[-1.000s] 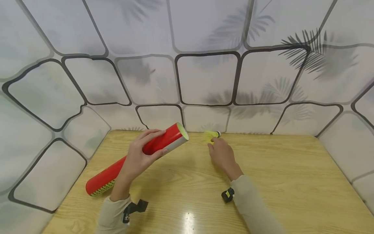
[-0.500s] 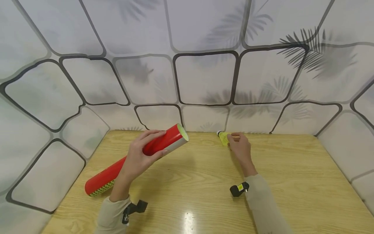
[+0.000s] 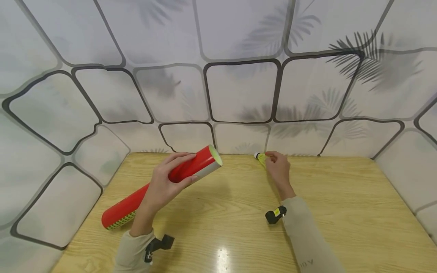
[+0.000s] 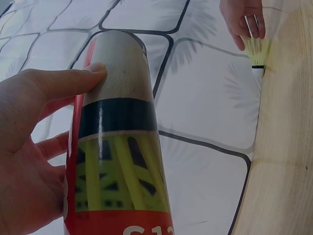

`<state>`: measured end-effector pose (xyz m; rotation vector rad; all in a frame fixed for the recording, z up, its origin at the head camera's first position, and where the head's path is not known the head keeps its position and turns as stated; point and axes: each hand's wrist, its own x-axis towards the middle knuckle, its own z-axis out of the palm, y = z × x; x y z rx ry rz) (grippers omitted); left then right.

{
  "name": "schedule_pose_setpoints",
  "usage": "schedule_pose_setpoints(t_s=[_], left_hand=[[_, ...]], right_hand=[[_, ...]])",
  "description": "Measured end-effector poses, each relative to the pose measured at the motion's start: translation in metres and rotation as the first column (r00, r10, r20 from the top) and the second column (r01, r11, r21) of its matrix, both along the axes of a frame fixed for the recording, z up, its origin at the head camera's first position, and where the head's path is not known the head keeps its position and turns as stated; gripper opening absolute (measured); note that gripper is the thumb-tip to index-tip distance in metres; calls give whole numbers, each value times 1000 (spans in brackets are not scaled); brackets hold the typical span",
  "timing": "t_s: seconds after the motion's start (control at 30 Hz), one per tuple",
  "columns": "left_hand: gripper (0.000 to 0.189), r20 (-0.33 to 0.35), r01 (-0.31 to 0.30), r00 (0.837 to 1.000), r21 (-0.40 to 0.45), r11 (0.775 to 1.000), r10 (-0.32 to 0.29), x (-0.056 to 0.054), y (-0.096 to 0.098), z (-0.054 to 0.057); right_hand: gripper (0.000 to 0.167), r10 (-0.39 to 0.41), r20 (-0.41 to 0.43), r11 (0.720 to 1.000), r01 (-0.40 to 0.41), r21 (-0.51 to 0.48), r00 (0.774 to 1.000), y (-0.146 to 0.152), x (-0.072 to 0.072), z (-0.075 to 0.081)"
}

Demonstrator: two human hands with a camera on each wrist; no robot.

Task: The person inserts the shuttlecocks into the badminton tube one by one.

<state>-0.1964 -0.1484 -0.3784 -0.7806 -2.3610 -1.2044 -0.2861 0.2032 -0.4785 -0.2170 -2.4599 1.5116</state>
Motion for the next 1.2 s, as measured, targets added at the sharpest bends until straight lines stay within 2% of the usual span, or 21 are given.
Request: schedule_pose_setpoints(t_s=[0.2,0.4,0.63,1.03,1.2], left_hand=[[52,-3,8,1000,1,1000,-8,1,3,1],[52,3,14,1000,-7,1000,-14,1,4,2],[53,-6,22,1000,-15,1000,-22,4,6,1],[53,-13,45,999,-7,999,-45,8,13,3],[53,-19,50,999,-2,999,-50,10,14,4]], right_hand=[[30,-19,-24,1000,19,-5,1000,5,8,3],[28,-21,-38,999,22,25,999,10,23,8],[28,6,-129,999,-13,-52,992,17,43,17],[28,15,-236,996,-36,-86,972,20,85,55],[25,27,-278,997,-46,-62,960,13,98,73]])
